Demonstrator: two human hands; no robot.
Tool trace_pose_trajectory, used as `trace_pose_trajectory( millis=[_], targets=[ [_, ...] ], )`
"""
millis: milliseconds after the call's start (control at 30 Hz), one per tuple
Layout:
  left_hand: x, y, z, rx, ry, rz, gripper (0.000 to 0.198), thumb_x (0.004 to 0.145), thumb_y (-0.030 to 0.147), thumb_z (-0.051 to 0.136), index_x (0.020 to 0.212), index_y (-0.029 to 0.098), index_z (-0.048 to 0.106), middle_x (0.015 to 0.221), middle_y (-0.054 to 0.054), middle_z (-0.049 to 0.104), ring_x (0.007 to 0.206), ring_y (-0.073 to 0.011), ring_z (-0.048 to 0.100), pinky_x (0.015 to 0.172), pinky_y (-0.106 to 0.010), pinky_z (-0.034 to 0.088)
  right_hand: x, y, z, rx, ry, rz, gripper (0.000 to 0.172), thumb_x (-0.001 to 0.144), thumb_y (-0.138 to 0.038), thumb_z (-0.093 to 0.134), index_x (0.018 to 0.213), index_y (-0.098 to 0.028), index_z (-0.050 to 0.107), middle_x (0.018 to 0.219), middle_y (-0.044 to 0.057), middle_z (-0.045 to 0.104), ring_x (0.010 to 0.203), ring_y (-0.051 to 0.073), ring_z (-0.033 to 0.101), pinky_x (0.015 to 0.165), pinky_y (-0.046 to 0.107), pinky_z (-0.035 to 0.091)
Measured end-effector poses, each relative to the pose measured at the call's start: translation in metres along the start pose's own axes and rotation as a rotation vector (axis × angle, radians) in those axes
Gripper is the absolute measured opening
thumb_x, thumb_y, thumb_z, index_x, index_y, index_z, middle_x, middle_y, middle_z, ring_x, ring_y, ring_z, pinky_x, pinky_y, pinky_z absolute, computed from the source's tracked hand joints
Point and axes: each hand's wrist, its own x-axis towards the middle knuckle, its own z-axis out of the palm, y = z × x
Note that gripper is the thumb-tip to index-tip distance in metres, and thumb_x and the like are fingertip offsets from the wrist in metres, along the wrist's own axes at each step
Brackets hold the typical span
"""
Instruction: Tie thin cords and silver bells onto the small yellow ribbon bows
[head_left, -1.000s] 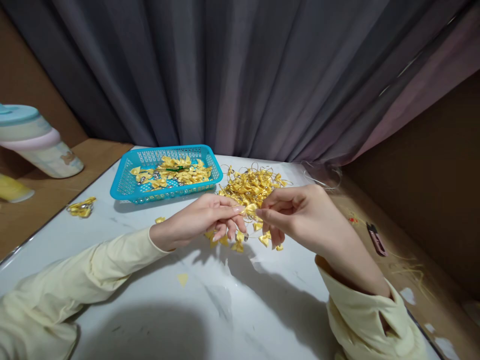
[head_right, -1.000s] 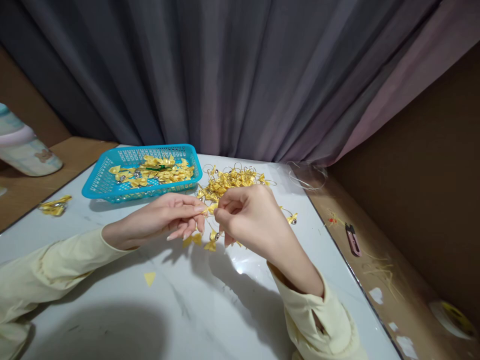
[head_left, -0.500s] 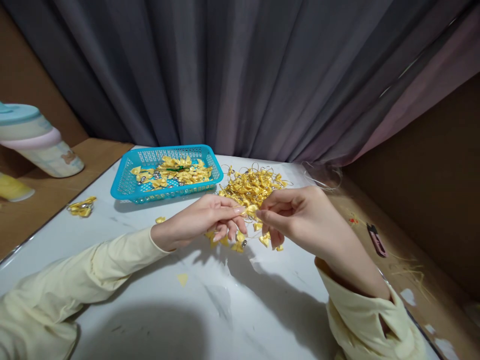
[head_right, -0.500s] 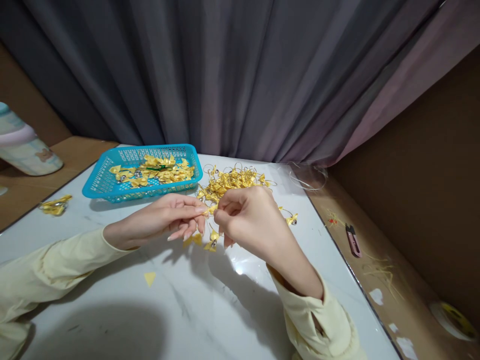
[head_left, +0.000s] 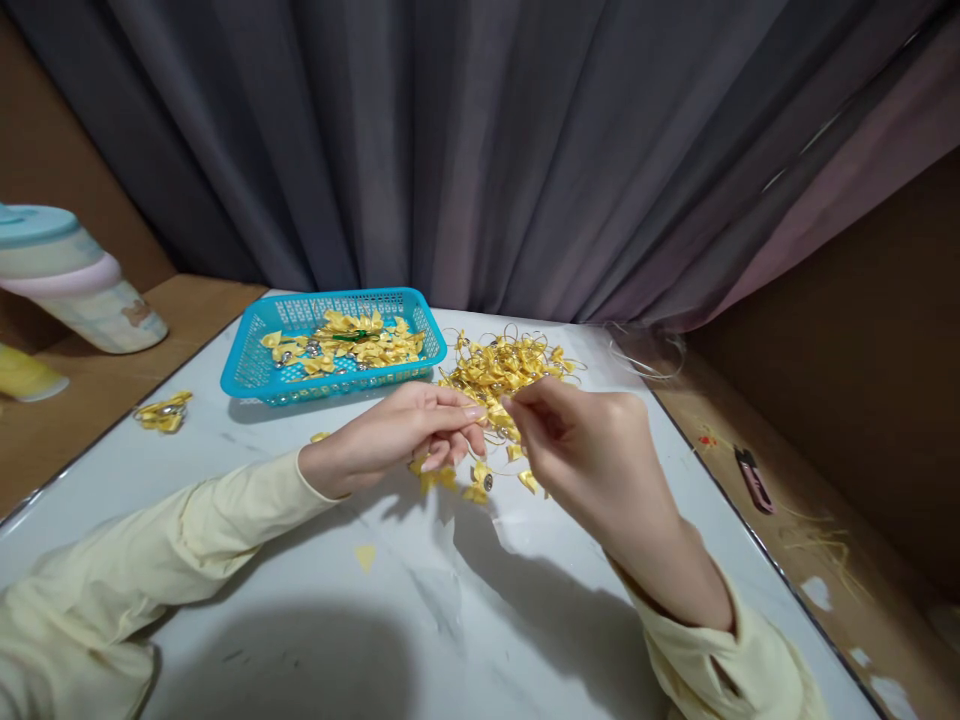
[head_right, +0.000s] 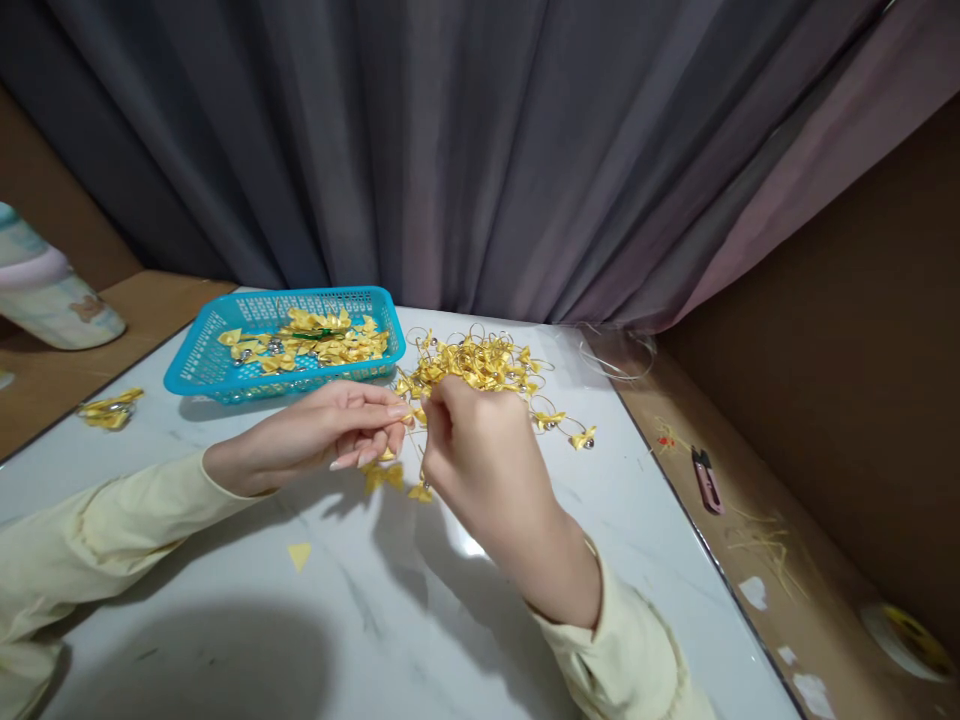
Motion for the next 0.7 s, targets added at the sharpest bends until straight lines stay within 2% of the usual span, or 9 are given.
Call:
trace_pose_trajectory(
  millis=[100, 200, 433, 567, 700],
  targets=[
    [0.0, 0.002, 0.0, 0.005, 0.054, 0.006, 0.029, 0.085, 0.034, 0.055, 0.068, 0.011, 0.062, 0.052, 0.002, 0.05, 0.042, -0.0034, 0.038, 0.038, -0.016, 0.025, -0.007, -0.003, 0.016, -0.163, 0.159, -0.133, 0.024, 0.08, -0.011, 0.041, 0.061, -0.014, 0.055, 0.046, 0.001, 0.053, 0.037, 0.009, 0.042, 0.042, 0.023, 0.022],
    [-0.001, 0.005, 0.001, 0.012, 0.085, 0.006, 0.028, 0.085, 0.032, 0.055, 0.067, 0.011, 0.06, 0.049, 0.004, 0.045, 0.04, -0.0031, 0.035, 0.039, -0.016, 0.023, -0.01, -0.004, 0.028, -0.26, 0.246, -0.202, 0.027, 0.082, -0.01, 0.036, 0.061, -0.014, 0.052, 0.046, 0.002, 0.052, 0.037, 0.01, 0.042, 0.042, 0.025, 0.019],
    [0.002, 0.001, 0.0, 0.046, 0.119, 0.0, 0.027, 0.085, 0.03, 0.053, 0.065, 0.012, 0.058, 0.048, 0.003, 0.045, 0.04, -0.0039, 0.034, 0.037, -0.016, 0.022, -0.007, 0.0, 0.041, -0.282, 0.259, -0.179, 0.027, 0.083, -0.011, 0.033, 0.063, -0.015, 0.051, 0.044, 0.001, 0.048, 0.036, 0.01, 0.038, 0.041, 0.025, 0.018],
    [0.002, -0.001, -0.003, 0.103, 0.109, 0.036, 0.028, 0.085, 0.033, 0.052, 0.068, 0.013, 0.059, 0.052, 0.001, 0.05, 0.042, -0.0048, 0.038, 0.037, -0.016, 0.025, -0.006, 0.001, 0.043, -0.25, 0.264, -0.148, 0.025, 0.082, -0.011, 0.036, 0.064, -0.014, 0.052, 0.044, 0.001, 0.049, 0.036, 0.01, 0.041, 0.041, 0.025, 0.019],
    [0.0, 0.002, -0.002, 0.182, 0.14, 0.067, 0.031, 0.087, 0.035, 0.05, 0.068, 0.013, 0.059, 0.048, 0.002, 0.049, 0.039, -0.0049, 0.037, 0.038, -0.016, 0.026, -0.007, 0.001, 0.047, -0.264, 0.28, -0.14, 0.025, 0.084, -0.011, 0.035, 0.064, -0.015, 0.05, 0.044, 0.001, 0.049, 0.037, 0.01, 0.04, 0.042, 0.025, 0.018]
  ],
)
